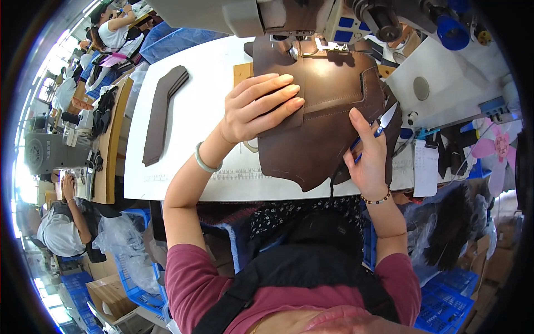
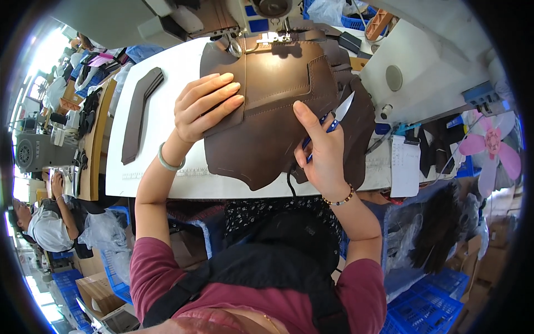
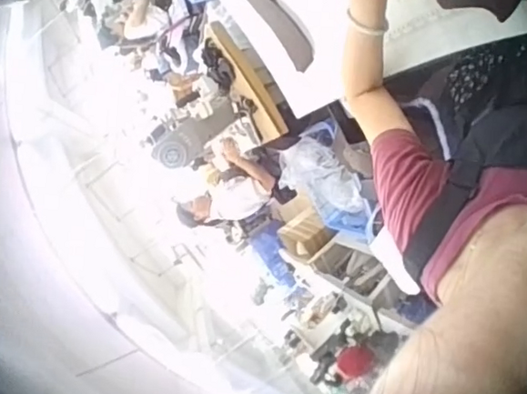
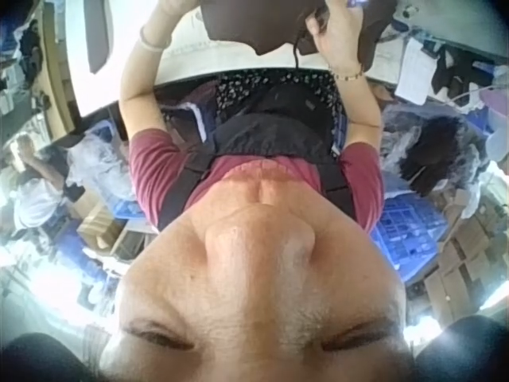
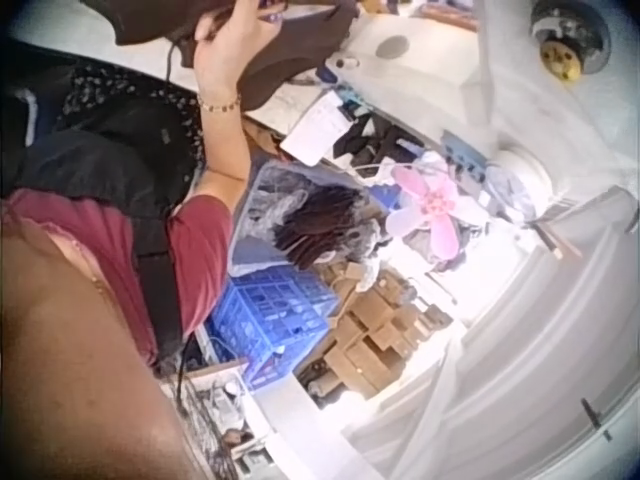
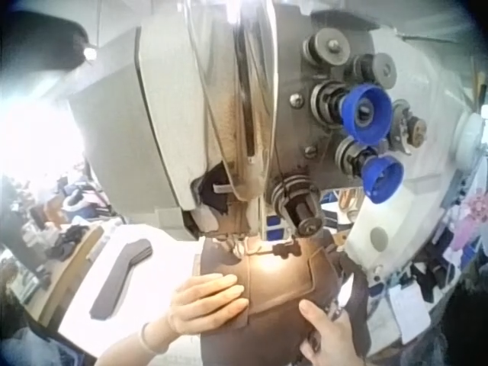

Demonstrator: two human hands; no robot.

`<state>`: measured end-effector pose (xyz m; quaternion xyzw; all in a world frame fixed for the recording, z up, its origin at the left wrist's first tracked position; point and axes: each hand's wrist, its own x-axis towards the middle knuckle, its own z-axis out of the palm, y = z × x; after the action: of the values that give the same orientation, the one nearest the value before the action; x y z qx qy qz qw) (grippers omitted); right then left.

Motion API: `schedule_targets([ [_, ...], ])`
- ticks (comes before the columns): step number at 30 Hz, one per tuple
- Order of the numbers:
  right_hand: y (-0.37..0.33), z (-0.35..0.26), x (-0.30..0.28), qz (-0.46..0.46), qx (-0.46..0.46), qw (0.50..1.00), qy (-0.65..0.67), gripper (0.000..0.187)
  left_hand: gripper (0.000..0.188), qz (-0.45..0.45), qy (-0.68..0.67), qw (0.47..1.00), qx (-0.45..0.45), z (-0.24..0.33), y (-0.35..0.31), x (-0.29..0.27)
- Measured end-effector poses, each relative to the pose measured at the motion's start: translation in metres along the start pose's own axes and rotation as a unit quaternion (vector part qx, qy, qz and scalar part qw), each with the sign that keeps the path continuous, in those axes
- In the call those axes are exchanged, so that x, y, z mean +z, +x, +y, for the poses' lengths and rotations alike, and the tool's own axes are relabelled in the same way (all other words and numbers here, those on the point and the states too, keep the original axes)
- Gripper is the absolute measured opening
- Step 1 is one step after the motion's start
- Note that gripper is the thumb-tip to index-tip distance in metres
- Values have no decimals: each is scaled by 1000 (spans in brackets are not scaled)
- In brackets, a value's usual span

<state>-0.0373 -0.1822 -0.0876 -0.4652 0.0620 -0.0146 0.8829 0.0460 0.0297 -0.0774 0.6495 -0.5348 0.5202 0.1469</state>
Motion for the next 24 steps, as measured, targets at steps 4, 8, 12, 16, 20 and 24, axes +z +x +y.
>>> schedule_targets([
  [4,0,3,-27,-31,16,999,-9,25,19,-5,-16,1000,8,0,3,0],
  [8,-23,-30,-74,115,-107,937,-312,25,19,-21,-10,1000,-7,2,-2,-10],
  [12,-97,-119,-118,527,-457,305,-649,14,18,-7,-24,1000,-9,2,9,-2],
  [16,-130,-146,-129,549,-448,279,-648,22,17,-6,-20,1000,-24,3,14,3],
  [20,-63,-87,-153,263,-132,518,-804,25,18,-6,-5,1000,-27,-2,0,3],
  [24,-40,-62,-218,150,-140,604,-770,31,18,-4,-22,1000,-16,1,8,6],
])
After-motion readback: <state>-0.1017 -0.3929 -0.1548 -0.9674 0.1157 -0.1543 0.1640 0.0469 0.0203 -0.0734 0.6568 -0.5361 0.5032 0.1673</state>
